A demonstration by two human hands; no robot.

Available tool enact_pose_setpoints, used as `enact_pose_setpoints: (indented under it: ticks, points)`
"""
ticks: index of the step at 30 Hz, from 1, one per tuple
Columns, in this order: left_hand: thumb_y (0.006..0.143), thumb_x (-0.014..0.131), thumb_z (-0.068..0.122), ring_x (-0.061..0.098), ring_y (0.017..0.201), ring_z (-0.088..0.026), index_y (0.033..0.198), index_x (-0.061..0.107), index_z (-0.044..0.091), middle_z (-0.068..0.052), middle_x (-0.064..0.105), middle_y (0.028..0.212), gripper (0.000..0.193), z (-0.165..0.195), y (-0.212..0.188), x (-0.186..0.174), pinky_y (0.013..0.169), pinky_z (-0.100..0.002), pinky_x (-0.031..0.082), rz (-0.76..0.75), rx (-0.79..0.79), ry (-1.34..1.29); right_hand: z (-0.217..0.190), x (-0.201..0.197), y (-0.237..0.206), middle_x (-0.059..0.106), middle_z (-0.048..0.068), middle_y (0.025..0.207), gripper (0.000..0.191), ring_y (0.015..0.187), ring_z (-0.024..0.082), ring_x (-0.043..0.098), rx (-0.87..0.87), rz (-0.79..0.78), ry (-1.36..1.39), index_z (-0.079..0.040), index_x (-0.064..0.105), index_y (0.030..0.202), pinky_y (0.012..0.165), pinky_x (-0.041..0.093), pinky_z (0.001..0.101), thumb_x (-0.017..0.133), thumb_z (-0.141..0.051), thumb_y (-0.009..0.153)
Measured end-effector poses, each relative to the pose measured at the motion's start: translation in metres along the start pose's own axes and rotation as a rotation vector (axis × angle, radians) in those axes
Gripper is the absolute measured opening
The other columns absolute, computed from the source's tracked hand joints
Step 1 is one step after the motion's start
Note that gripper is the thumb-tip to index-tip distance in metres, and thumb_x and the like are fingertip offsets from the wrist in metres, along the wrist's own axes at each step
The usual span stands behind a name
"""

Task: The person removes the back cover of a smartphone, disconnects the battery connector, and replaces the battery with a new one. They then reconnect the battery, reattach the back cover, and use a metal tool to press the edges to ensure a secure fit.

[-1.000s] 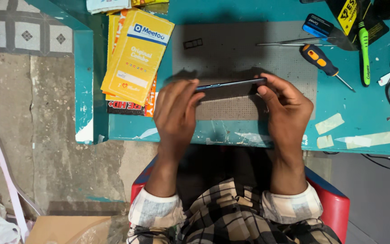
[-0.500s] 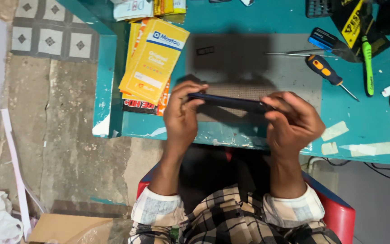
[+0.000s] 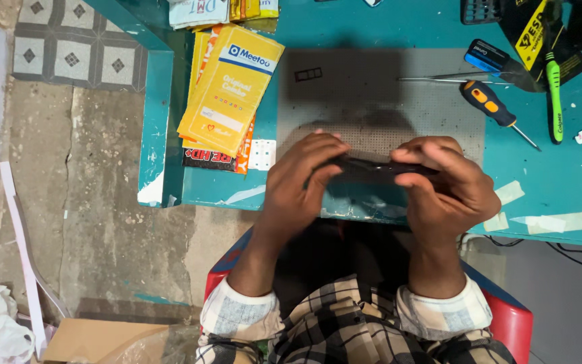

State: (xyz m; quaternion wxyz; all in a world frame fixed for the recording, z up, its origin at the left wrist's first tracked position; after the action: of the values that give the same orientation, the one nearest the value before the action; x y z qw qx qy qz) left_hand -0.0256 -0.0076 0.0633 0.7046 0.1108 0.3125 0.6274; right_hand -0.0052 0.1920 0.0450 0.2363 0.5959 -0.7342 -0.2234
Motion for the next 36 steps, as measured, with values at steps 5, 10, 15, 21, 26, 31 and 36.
enact_pose_setpoints:
  ticks: [5, 10, 15, 21, 26, 31, 36]
  points:
    - [0.094, 0.078, 0.002, 0.073, 0.111, -0.03, 0.119, 0.069, -0.001, -0.014, 0.071, 0.116, 0.026, 0.034, 0.013, -0.006, 0.093, -0.035, 0.062, -0.004, 0.083, -0.074, -0.013, 0.011, 0.006, 0.075, 0.02, 0.101, 0.033, 0.096, 0.027, 0.076, 0.008, -0.066, -0.102, 0.001, 0.069, 0.119, 0.085, 0.062, 0.0302, 0.086, -0.013, 0.094]
    - [0.092, 0.078, -0.005, 0.074, 0.106, -0.029, 0.117, 0.07, -0.002, -0.014, 0.073, 0.113, 0.026, 0.039, 0.015, -0.009, 0.09, -0.033, 0.063, 0.078, 0.142, -0.078, -0.015, 0.016, 0.011, 0.076, 0.019, 0.103, 0.03, 0.1, 0.027, 0.077, -0.015, -0.111, -0.092, 0.003, 0.07, 0.113, 0.091, 0.063, 0.032, 0.086, -0.016, 0.095]
    - [0.098, 0.069, -0.013, 0.076, 0.103, -0.027, 0.115, 0.07, -0.004, -0.016, 0.075, 0.113, 0.019, 0.023, 0.005, -0.014, 0.089, -0.031, 0.064, 0.218, 0.036, -0.126, -0.008, 0.013, 0.009, 0.076, 0.02, 0.107, 0.026, 0.103, 0.028, 0.077, 0.055, -0.109, -0.067, 0.003, 0.07, 0.117, 0.092, 0.063, 0.0319, 0.081, -0.011, 0.099]
    - [0.101, 0.066, -0.012, 0.076, 0.104, -0.027, 0.114, 0.07, -0.005, -0.017, 0.075, 0.113, 0.016, 0.014, -0.001, -0.019, 0.087, -0.03, 0.064, 0.264, 0.004, -0.129, -0.011, 0.021, 0.012, 0.076, 0.021, 0.104, 0.01, 0.1, 0.03, 0.078, 0.011, -0.089, -0.133, 0.005, 0.072, 0.112, 0.092, 0.064, 0.0345, 0.077, 0.001, 0.104]
    - [0.102, 0.065, -0.009, 0.076, 0.103, -0.027, 0.114, 0.07, -0.005, -0.018, 0.076, 0.112, 0.013, 0.013, -0.003, -0.021, 0.086, -0.029, 0.064, 0.297, 0.015, -0.116, -0.021, 0.032, 0.015, 0.076, 0.021, 0.1, 0.009, 0.096, 0.029, 0.078, -0.038, -0.049, -0.217, 0.005, 0.072, 0.111, 0.091, 0.064, 0.0342, 0.076, 0.0, 0.104]
    - [0.103, 0.065, -0.007, 0.076, 0.102, -0.025, 0.117, 0.07, -0.004, -0.016, 0.076, 0.113, 0.015, 0.006, -0.008, -0.02, 0.089, -0.029, 0.063, 0.311, -0.014, -0.123, -0.021, 0.036, 0.015, 0.076, 0.021, 0.1, 0.009, 0.096, 0.028, 0.078, -0.023, -0.037, -0.214, 0.005, 0.073, 0.111, 0.091, 0.064, 0.0329, 0.076, -0.001, 0.106]
    - [0.103, 0.065, -0.002, 0.075, 0.11, -0.026, 0.122, 0.069, -0.003, -0.016, 0.075, 0.118, 0.019, -0.005, -0.004, -0.014, 0.089, -0.03, 0.063, 0.195, -0.084, -0.134, -0.009, 0.024, 0.012, 0.077, 0.022, 0.102, 0.01, 0.092, 0.026, 0.077, 0.061, 0.032, -0.321, 0.009, 0.072, 0.109, 0.083, 0.06, 0.0301, 0.073, 0.001, 0.104]
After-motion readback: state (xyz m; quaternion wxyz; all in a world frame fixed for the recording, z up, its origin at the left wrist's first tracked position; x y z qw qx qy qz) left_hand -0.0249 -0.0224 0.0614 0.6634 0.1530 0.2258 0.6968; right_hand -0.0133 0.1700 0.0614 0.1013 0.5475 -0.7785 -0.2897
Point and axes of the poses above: each hand's wrist, its own y-axis towards the middle knuckle, its own x-axis out of the palm, z = x × y, the point moved 5 cm from there along y, towards the middle knuckle
